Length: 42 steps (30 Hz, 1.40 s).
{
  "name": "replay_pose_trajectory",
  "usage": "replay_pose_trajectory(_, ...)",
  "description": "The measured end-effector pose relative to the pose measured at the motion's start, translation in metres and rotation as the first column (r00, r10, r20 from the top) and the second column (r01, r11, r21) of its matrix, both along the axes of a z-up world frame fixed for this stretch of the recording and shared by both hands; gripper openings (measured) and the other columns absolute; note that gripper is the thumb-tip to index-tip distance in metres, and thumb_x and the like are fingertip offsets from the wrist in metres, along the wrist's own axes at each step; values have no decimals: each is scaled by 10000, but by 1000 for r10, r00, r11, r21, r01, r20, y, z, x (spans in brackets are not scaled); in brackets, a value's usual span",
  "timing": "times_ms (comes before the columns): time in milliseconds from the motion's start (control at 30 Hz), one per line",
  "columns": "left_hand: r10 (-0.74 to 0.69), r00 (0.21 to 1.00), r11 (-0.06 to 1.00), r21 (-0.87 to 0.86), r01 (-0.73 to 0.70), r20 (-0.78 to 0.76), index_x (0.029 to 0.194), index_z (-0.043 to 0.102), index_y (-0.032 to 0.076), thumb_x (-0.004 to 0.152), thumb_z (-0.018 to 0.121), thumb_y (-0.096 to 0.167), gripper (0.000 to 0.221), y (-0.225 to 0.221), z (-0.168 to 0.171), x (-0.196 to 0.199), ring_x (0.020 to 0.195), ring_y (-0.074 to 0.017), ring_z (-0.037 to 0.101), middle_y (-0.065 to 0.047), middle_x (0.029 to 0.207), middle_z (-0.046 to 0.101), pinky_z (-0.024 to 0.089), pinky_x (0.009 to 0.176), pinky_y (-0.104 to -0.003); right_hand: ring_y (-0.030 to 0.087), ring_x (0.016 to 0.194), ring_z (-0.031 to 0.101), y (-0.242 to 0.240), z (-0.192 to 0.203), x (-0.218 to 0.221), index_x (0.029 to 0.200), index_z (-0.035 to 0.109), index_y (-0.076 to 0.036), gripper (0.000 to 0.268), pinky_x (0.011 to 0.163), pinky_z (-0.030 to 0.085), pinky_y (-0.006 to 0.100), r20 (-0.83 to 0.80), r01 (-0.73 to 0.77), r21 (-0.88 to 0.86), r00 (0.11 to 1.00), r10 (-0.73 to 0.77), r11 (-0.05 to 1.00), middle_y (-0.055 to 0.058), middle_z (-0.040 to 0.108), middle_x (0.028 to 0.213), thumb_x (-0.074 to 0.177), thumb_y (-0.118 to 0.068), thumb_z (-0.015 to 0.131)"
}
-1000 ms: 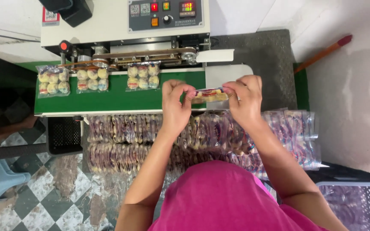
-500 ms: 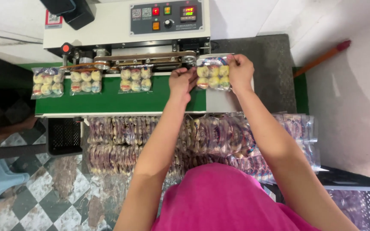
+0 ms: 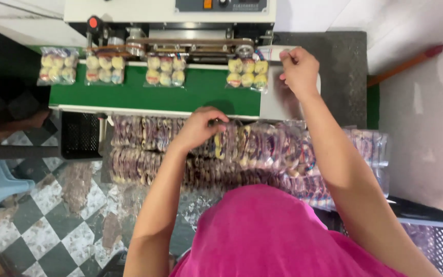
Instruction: The person is picking up small plastic bags containing snacks and placing them onto the conveyor belt of a continuous band sealer to be heat-sealed.
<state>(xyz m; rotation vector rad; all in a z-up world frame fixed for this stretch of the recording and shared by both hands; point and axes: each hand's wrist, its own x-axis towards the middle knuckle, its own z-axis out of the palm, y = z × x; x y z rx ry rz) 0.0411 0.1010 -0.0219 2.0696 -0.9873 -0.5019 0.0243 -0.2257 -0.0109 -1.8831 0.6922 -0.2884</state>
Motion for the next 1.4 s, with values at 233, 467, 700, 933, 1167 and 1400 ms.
replay_pose_trajectory(233, -12, 1000, 977, -213, 8, -17, 1018, 744, 127, 940, 790, 133, 91, 2, 25, -18, 1143, -401, 707, -123, 1054, 776, 516, 1046, -508, 235, 663, 728, 29, 37, -112, 935, 765, -140, 111, 704, 574, 377, 164, -152, -301, 964, 208, 942, 62, 693, 668, 994, -151, 671)
replay_pose_trajectory(467, 221, 935, 794, -506, -337, -277, 1026, 665, 138, 985, 785, 107, 131, -28, 73, -52, 722, -99, 648, 5, 780, 678, 552, 709, -248, 173, 1085, 639, 70, 58, -176, 1355, 671, -29, 709, 942, 584, 370, 507, -695, 234, 684, 525, 680, 108, 692, 1158, 765, -324, 930)
replay_pose_trajectory(700, 379, 816, 585, -570, -577, -437, 1085, 591, 122, 1032, 739, 159, 161, -71, 74, -92, 692, -81, 557, -10, 850, 595, 502, 624, -226, 56, 636, 504, 84, 50, -163, 941, 622, -57, 134, 610, 445, 205, 508, 50, 262, 842, -182, 964, 62, 692, 835, 1074, -54, 615)
replay_pose_trajectory(933, 422, 887, 676, -587, -445, -186, 1234, 772, 115, 1087, 596, 57, 236, -63, 89, -115, 962, -173, 669, -102, 988, 685, 555, 962, -343, 191, 905, 691, 78, 58, -176, 1134, 690, -8, 127, 864, 560, 330, 642, -33, -83, 763, 79, 996, 100, 638, 949, 1020, 38, 723)
replay_pose_trajectory(1167, 436, 868, 789, -566, -240, 239, 1271, 767, 96, 964, 784, 53, 311, -54, 77, -100, 978, -304, 694, -102, 990, 688, 545, 976, -430, 252, 985, 677, 62, 52, -175, 1173, 813, -69, 295, 957, 552, 406, 568, -159, -275, 769, 294, 948, 84, 683, 971, 884, -16, 838)
replay_pose_trajectory(1400, 514, 714, 801, -562, -204, 474, 1006, 807, 112, 910, 850, 112, 105, -58, 56, -84, 1014, -253, 670, -9, 983, 638, 539, 951, -397, 342, 993, 643, 62, 16, -162, 965, 804, -80, 77, 877, 560, 438, 628, 244, -597, 735, 256, 764, 92, 556, 959, 959, -148, 840)
